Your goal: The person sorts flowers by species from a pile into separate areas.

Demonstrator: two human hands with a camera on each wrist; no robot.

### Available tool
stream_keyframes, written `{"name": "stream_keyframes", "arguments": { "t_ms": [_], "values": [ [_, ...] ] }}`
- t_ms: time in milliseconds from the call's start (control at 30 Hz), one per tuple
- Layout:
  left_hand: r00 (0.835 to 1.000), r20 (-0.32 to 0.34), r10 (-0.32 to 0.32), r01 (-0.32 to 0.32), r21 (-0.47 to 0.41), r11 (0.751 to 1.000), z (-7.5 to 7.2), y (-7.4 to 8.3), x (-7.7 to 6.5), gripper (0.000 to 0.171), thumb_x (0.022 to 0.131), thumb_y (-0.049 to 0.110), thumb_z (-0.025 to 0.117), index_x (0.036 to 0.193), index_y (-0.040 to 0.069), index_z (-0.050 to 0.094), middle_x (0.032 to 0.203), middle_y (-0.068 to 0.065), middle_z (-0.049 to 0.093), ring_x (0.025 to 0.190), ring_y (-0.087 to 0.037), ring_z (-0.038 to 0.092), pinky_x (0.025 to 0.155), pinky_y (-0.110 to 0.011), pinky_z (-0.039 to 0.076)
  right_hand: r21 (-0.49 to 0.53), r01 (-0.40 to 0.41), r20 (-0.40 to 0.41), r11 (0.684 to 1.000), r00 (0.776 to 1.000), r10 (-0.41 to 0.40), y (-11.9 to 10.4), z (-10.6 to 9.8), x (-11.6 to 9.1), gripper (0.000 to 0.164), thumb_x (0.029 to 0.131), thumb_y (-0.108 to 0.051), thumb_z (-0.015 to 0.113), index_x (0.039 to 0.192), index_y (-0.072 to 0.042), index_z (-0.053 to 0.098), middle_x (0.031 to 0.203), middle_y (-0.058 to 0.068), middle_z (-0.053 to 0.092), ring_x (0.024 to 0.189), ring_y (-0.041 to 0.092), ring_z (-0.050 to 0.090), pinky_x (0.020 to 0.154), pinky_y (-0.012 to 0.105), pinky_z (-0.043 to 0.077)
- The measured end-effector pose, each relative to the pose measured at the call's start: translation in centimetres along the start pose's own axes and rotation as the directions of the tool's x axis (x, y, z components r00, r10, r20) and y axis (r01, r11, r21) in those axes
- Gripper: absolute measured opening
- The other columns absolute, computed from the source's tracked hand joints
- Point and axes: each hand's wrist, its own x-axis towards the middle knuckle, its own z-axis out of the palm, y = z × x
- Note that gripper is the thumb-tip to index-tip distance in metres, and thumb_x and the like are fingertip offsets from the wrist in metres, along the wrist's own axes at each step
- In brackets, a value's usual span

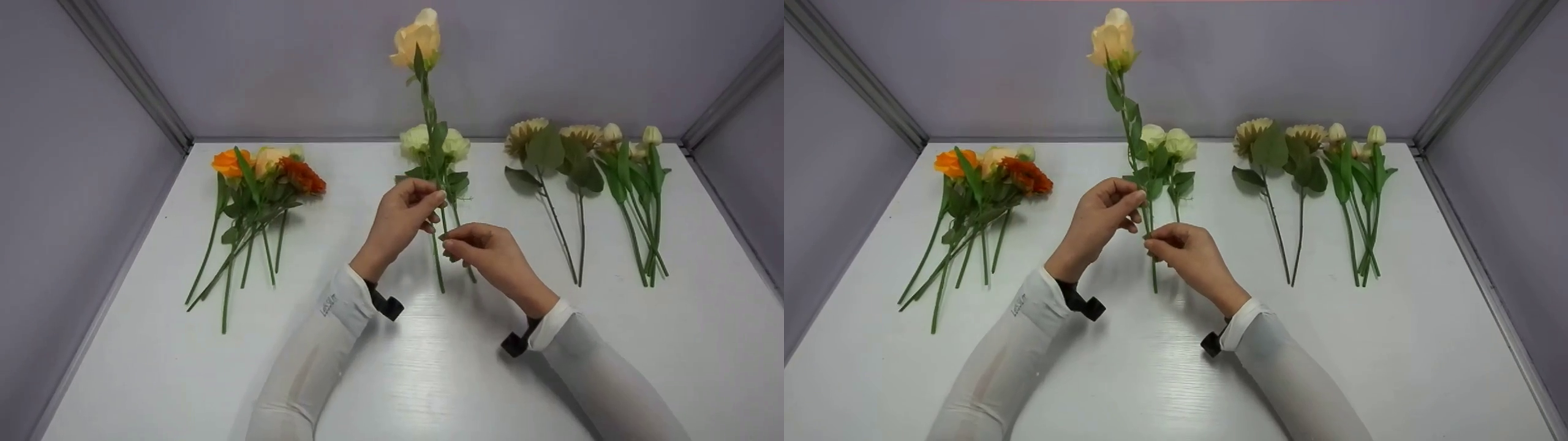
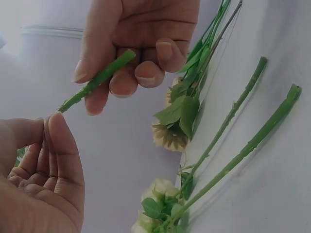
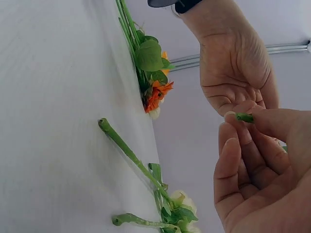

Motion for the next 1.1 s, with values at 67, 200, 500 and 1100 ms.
{"name": "stream_keyframes", "arguments": {
  "t_ms": [67, 200, 500, 1100],
  "values": [
    [1.0, 0.0, 0.0, 0.0, -0.005, 1.0, 0.0, -0.1, -0.1, 0.022, 0.1, 0.024, 0.07, 0.113, 0.007, 0.066, 0.103, -0.011, 0.071, 0.081, -0.025, 0.067, 0.067, -0.033, 0.059, -0.016, -0.001, 0.0, 1.0, 1.0, 0.001, 0.0, 0.2, 0.0, 0.031, 0.096, -0.038, 0.075, 0.111, -0.011, 0.077, 0.096, 0.007, 0.075, 0.088, 0.026, 0.069, 0.074, 0.038, 0.057],
    [1.0, -0.022, -0.002, 0.001, -0.029, 1.0, -0.2, 0.0, 0.0, 0.023, 0.099, 0.027, 0.071, 0.111, 0.008, 0.069, 0.103, -0.011, 0.071, 0.081, -0.025, 0.067, 0.068, -0.033, 0.06, -0.036, 0.002, 0.025, 0.999, 1.0, -0.001, 0.0, 0.3, 0.0, 0.031, 0.096, -0.034, 0.075, 0.11, -0.007, 0.077, 0.093, 0.008, 0.074, 0.085, 0.03, 0.069, 0.068, 0.039, 0.057],
    [0.997, -0.077, 0.0, -0.006, -0.083, 0.996, -1.2, 0.4, 0.3, 0.024, 0.101, 0.028, 0.069, 0.11, 0.006, 0.067, 0.103, -0.016, 0.068, 0.082, -0.023, 0.066, 0.072, -0.036, 0.061, -0.079, -0.027, 0.119, 0.997, 0.992, 0.036, 0.0, 0.4, -0.3, 0.033, 0.096, -0.043, 0.073, 0.112, -0.015, 0.078, 0.095, 0.006, 0.075, 0.092, 0.04, 0.067, 0.064, 0.034, 0.055],
    [0.916, -0.14, -0.377, 0.396, 0.148, 0.906, -5.8, -4.3, 2.7, 0.026, 0.1, 0.02, 0.07, 0.117, 0.0, 0.064, 0.11, -0.014, 0.066, 0.08, -0.023, 0.069, 0.078, -0.039, 0.062, -0.023, 0.058, -0.064, 0.998, 0.996, -0.059, -2.2, -3.0, -0.5, 0.031, 0.102, -0.034, 0.066, 0.121, -0.011, 0.073, 0.112, 0.011, 0.072, 0.1, 0.025, 0.067, 0.081, 0.032, 0.057]
  ]
}}
